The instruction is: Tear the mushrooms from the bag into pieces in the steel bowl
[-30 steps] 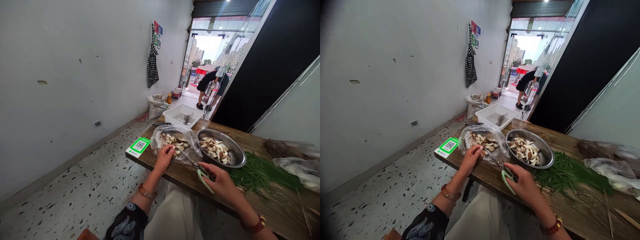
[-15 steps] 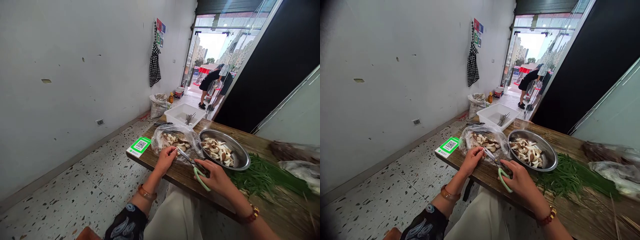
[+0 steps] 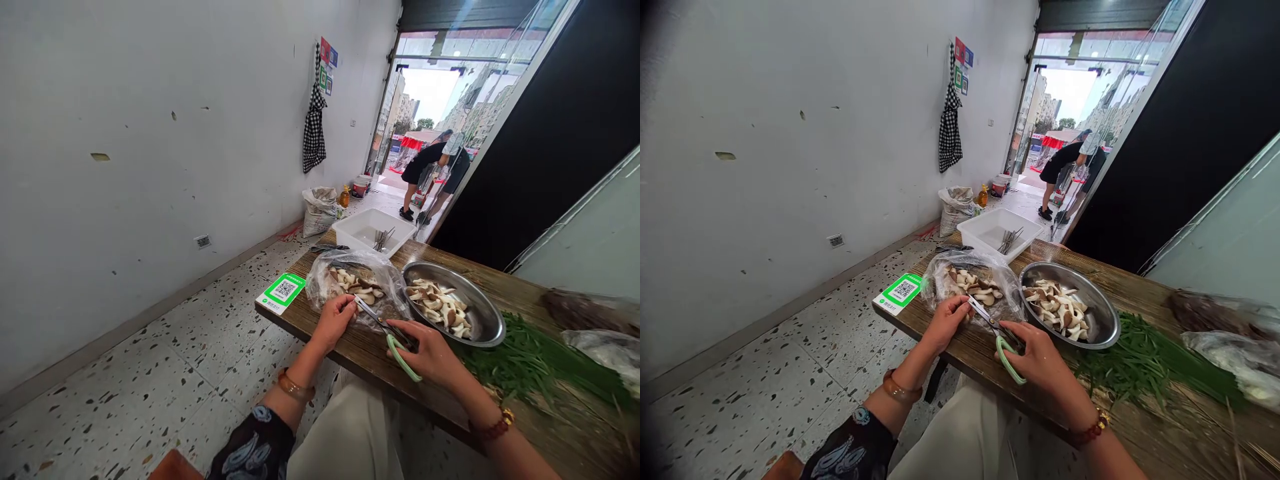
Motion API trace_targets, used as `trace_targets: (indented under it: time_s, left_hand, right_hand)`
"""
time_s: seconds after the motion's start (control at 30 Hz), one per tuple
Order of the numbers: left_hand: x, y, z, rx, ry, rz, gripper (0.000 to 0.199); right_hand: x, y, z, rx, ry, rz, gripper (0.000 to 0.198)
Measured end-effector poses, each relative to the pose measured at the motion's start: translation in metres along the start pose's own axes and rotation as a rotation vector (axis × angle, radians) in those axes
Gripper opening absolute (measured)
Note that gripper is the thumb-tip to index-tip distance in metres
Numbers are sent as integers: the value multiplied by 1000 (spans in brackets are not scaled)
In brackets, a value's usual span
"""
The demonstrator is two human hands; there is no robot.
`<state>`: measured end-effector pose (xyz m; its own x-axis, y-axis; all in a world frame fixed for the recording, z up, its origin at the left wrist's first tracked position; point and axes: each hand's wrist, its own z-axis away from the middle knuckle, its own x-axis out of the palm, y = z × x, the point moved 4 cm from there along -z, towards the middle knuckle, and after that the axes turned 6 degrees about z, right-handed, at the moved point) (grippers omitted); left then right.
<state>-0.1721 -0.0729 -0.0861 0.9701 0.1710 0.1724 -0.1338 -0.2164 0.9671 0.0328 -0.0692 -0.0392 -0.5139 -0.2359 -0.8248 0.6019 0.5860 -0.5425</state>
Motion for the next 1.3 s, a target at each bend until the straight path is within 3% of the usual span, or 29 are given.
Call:
trace_targets:
  time_s: [0.2,0.6,0.93,1.3]
  left_hand:
    - [0,2,0,-6,-35,-50,30]
    - [-3,5,-3,6,-66,-60,32]
    - [-2,8,-3,-2,-77,-101,34]
    - [-2,2,-5,-20,-120,-73,36]
  right_hand:
    - [0,-7,-2,29,-9,-41,50]
    - [4,-23,-2,-81,8,-137,44]
    - [8,-19,0,-53,35,-132,42]
    - [8,-17,-9,26,15,78,56]
